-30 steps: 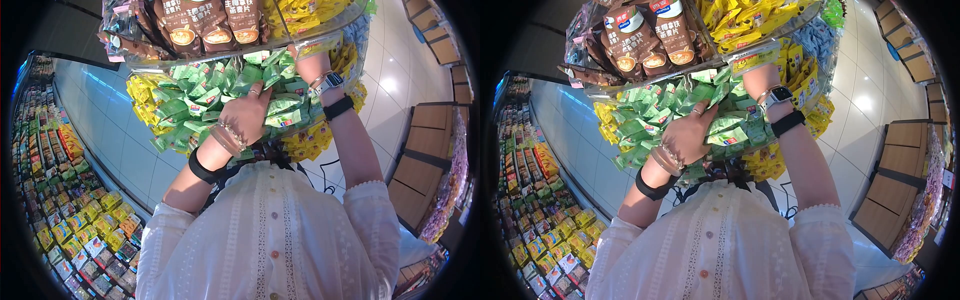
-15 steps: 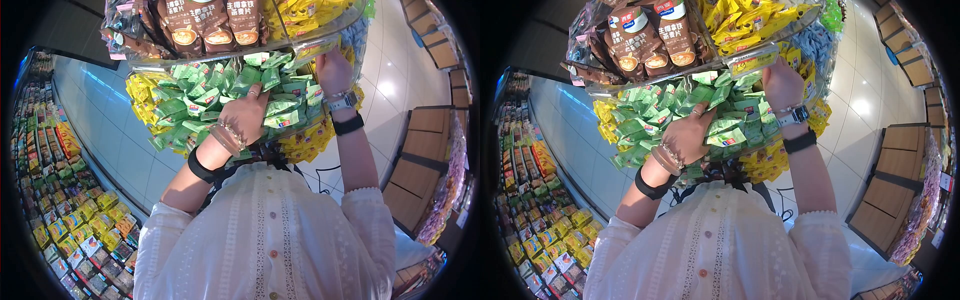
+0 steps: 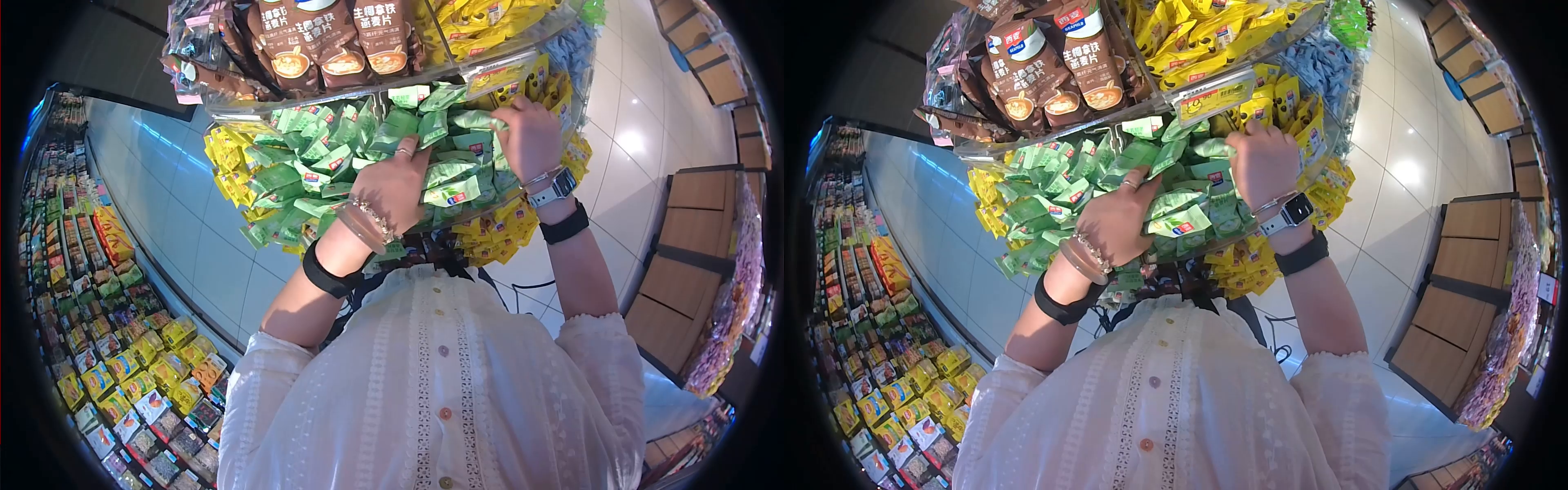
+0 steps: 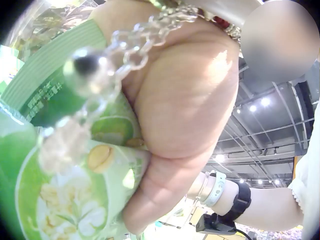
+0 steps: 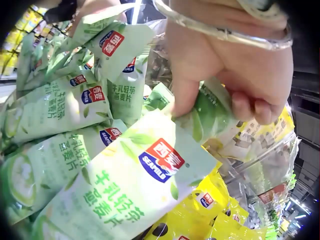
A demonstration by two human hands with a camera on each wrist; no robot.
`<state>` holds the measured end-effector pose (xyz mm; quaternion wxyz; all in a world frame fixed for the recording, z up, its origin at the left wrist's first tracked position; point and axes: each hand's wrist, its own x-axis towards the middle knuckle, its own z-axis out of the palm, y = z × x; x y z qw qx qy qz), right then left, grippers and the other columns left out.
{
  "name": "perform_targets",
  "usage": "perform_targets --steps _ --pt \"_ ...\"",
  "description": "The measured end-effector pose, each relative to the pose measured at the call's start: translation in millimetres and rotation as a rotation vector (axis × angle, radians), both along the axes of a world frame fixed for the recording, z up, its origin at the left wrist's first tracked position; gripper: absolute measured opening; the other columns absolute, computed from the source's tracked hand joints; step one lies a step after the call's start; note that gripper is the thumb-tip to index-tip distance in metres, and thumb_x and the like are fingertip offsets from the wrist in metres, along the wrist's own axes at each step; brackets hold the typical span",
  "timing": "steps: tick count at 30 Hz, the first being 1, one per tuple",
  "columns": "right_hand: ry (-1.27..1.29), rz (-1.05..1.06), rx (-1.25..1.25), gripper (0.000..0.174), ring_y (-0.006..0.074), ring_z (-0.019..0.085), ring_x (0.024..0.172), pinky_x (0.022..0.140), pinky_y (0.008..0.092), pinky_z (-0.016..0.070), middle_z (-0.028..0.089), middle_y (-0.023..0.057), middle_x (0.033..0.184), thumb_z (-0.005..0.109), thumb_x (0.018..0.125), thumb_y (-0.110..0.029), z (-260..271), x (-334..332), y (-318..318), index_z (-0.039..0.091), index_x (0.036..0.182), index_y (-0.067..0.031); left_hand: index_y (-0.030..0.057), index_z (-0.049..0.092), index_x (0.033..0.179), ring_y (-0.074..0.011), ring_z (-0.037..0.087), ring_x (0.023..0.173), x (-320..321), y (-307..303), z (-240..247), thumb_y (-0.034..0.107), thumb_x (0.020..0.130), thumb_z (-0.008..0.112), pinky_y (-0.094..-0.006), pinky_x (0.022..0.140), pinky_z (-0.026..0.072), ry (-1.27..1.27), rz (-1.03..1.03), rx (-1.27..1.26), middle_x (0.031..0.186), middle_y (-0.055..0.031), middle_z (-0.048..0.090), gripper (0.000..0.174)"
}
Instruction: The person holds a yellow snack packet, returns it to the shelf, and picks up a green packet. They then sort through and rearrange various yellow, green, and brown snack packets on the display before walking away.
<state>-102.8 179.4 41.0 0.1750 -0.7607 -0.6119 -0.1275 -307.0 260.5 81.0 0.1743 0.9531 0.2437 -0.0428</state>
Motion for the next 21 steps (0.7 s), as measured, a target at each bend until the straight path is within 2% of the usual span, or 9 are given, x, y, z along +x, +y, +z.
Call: perform_targets --steps 3,6,8,9,12,13,14,16,21 --pt "0.031 -0.087 0.1 0.019 0.022 0.053 0.072 0.061 0.0352 0.0391 0.051 0.0032 0.073 0.065 0.06 -0.012 1.3 -0.5 2.0 0.061 0.078 -0.0134 0.0035 0.042 0.121 -0.0323 0.058 0.083 -0.4 0.0 -1.1 0.012 0.058 0.066 -0.0379 0.068 0.0496 -0.005 0.006 0.001 0.122 -0.0163 0.041 0.068" --pt "0.033 -0.092 0.043 0.015 0.0223 0.055 0.071 0.062 0.0352 0.0403 0.052 0.0035 0.073 0.063 0.061 -0.011 -2.3 -9.5 8.1 0.059 0.075 -0.0122 0.0033 0.043 0.12 -0.032 0.058 0.084 0.9 -1.8 -0.4 0.011 0.058 0.066 -0.0378 0.068 0.0497 -0.006 0.015 0.004 0.123 -0.0162 0.04 0.067" --pt "-0.037 0.069 -0.102 0.008 0.0221 0.056 0.068 0.062 0.0345 0.0417 0.052 0.0045 0.072 0.058 0.065 -0.01 -22.1 -12.6 17.4 0.058 0.073 -0.0113 0.0032 0.043 0.12 -0.0317 0.058 0.085 1.9 -2.1 0.1 0.011 0.058 0.066 -0.0376 0.068 0.0498 -0.005 0.021 0.004 0.124 -0.016 0.04 0.066" --pt "-0.049 0.092 -0.164 0.009 0.023 0.059 0.065 0.059 0.0343 0.0459 0.054 0.0058 0.073 0.053 0.069 -0.009 -25.8 -15.5 22.1 0.06 0.075 -0.0114 0.0032 0.045 0.118 -0.0313 0.058 0.085 1.8 -1.9 -0.5 0.01 0.058 0.066 -0.0374 0.068 0.0498 -0.012 0.009 0.002 0.124 -0.0158 0.039 0.063" --pt "0.047 0.004 -0.219 0.011 0.0252 0.061 0.065 0.057 0.0351 0.0495 0.057 0.0082 0.074 0.052 0.07 -0.008 -27.6 -15.8 39.9 0.061 0.076 -0.0103 0.0034 0.049 0.113 -0.0304 0.059 0.085 -0.1 -1.3 0.0 0.008 0.057 0.066 -0.0372 0.068 0.0499 -0.018 -0.022 0.001 0.126 -0.0152 0.038 0.059" --pt "0.101 0.013 -0.334 0.021 0.0298 0.061 0.07 0.062 0.0394 0.0497 0.062 0.0128 0.076 0.055 0.068 -0.007 -20.0 -13.5 45.1 0.063 0.088 -0.0105 0.0036 0.051 0.111 -0.03 0.059 0.085 -0.8 -1.2 0.8 0.007 0.056 0.066 -0.0371 0.068 0.05 -0.018 -0.047 0.003 0.126 -0.0149 0.038 0.056" --pt "0.101 0.016 -0.334 0.021 0.0298 0.061 0.07 0.062 0.0394 0.0497 0.062 0.0128 0.076 0.055 0.068 -0.007 -21.8 -12.7 50.0 0.063 0.088 -0.0105 0.0036 0.051 0.111 -0.03 0.059 0.085 -1.4 -1.8 3.1 0.007 0.056 0.066 -0.0371 0.068 0.05 -0.018 -0.045 0.003 0.126 -0.0149 0.038 0.056" --pt "0.068 0.008 -0.426 0.013 0.0287 0.062 0.069 0.059 0.0372 0.0512 0.062 0.0147 0.074 0.05 0.071 -0.006 -29.5 -12.1 59.3 0.063 0.074 -0.0062 0.0041 0.053 0.107 -0.0296 0.059 0.086 -3.5 -5.0 9.9 0.005 0.054 0.067 -0.0374 0.069 0.0499 0.01 -0.073 -0.019 0.128 -0.0141 0.037 0.055" --pt "0.256 0.04 -0.38 0.019 0.0352 0.058 0.078 0.07 0.0413 0.0473 0.059 0.0212 0.083 0.047 0.072 -0.005 -45.4 -9.0 75.6 0.063 0.084 -0.0047 0.0052 0.053 0.106 -0.0298 0.058 0.088 -11.4 -8.5 15.2 0.006 0.055 0.069 -0.0374 0.068 0.0499 -0.057 -0.081 0.001 0.128 -0.0124 0.037 0.053"
